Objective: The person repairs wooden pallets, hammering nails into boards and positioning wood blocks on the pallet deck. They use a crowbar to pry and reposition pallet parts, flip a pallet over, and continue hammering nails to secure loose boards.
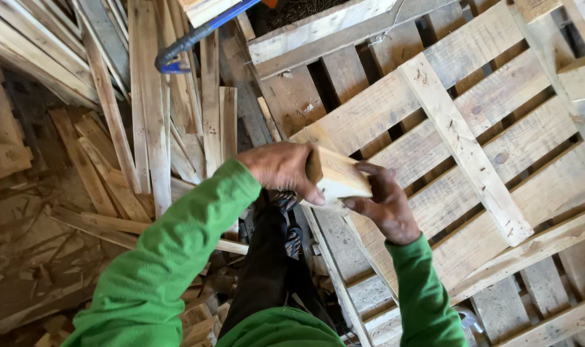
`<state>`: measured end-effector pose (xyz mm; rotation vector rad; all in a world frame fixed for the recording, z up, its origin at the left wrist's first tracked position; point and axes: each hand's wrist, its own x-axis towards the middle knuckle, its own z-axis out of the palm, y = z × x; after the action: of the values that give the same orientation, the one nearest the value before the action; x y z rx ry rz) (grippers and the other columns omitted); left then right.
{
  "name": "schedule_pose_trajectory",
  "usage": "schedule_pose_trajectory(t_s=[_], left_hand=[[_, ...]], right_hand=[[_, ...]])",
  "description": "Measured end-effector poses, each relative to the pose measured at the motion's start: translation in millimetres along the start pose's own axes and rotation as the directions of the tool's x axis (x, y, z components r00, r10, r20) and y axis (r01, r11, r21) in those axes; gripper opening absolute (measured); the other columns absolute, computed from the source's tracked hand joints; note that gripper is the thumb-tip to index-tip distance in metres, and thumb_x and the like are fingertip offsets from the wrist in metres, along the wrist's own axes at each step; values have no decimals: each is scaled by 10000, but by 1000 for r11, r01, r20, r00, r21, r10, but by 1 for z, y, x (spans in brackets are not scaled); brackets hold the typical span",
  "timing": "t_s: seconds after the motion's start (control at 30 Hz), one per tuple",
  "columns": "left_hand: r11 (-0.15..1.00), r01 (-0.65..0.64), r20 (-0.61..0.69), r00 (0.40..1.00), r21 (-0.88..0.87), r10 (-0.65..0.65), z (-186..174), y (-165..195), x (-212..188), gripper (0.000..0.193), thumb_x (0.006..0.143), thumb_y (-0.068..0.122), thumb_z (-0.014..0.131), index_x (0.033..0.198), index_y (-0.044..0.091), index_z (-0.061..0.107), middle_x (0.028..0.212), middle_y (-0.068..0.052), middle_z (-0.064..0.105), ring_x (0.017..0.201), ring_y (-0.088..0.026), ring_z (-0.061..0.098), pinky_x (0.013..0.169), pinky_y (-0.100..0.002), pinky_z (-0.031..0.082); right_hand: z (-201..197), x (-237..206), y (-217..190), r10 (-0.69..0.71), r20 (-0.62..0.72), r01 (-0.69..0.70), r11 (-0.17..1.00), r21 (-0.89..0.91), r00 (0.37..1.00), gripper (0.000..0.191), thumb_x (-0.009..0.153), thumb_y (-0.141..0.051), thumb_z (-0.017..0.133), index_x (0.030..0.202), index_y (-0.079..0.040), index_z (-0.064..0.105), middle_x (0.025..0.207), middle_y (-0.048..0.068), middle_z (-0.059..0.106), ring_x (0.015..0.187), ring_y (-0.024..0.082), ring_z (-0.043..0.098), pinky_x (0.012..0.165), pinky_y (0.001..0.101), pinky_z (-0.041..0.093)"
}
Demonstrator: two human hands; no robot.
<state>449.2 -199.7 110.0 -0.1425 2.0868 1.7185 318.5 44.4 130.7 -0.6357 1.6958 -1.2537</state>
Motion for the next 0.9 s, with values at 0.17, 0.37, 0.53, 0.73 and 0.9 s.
schedule_pose_trajectory(t_s=[0.17, 0.37, 0.53, 0.73, 0.9], left_hand=[[958, 31, -296, 953, 285, 57, 1, 5, 16, 1046, 605, 315, 963, 1480, 120, 425, 1022, -172, 758, 923, -293, 757, 902, -400, 617], [864, -504, -666, 638, 17, 385, 24, -10, 48, 1112, 640, 353, 949, 1526, -17, 387, 1384, -307, 580, 1285, -435, 564, 1065, -467, 483], [737, -337, -450, 892, -586, 49, 41, -7, 60, 1149, 685, 758, 806, 1465, -43, 543, 1026, -15, 615, 915, -102, 515, 782, -237, 423], [616, -30, -188, 963, -787, -192, 71, 0, 83, 1068, 651, 690, 832, 1387, -48, 601, 798, 12, 589, 506, -16, 363, 407, -173, 308], [456, -218, -211, 975, -863, 66, 95, -1, 77, 1116, 605, 548, 942, 1476, -2, 512, 1016, -17, 677, 562, -15, 416, 466, -170, 373]], right_hand=[[2, 2, -1, -437, -205, 284, 810, -513, 876, 921, 633, 75, 877, 1443, -38, 454, 1444, 158, 455, 1366, 304, 512, 1156, 412, 484], [-10, 5, 15, -434, -391, 340, 895, -289, 811, 927, 651, 153, 818, 1467, -80, 446, 1535, 124, 397, 1472, 271, 442, 1264, 429, 415], [-21, -9, 15, -414, -430, 278, 897, -344, 802, 927, 612, 143, 819, 1437, -77, 457, 1511, 134, 411, 1460, 294, 444, 1246, 436, 400], [-18, -39, 16, -571, -396, 138, 676, -724, 719, 916, 626, 11, 924, 1415, -84, 470, 1431, 175, 513, 1371, 308, 492, 1142, 396, 478], [-38, -92, 13, -580, -334, 493, 812, -312, 743, 778, 811, -333, 868, 1444, -41, 523, 1501, 147, 516, 1449, 322, 460, 1268, 491, 383]])
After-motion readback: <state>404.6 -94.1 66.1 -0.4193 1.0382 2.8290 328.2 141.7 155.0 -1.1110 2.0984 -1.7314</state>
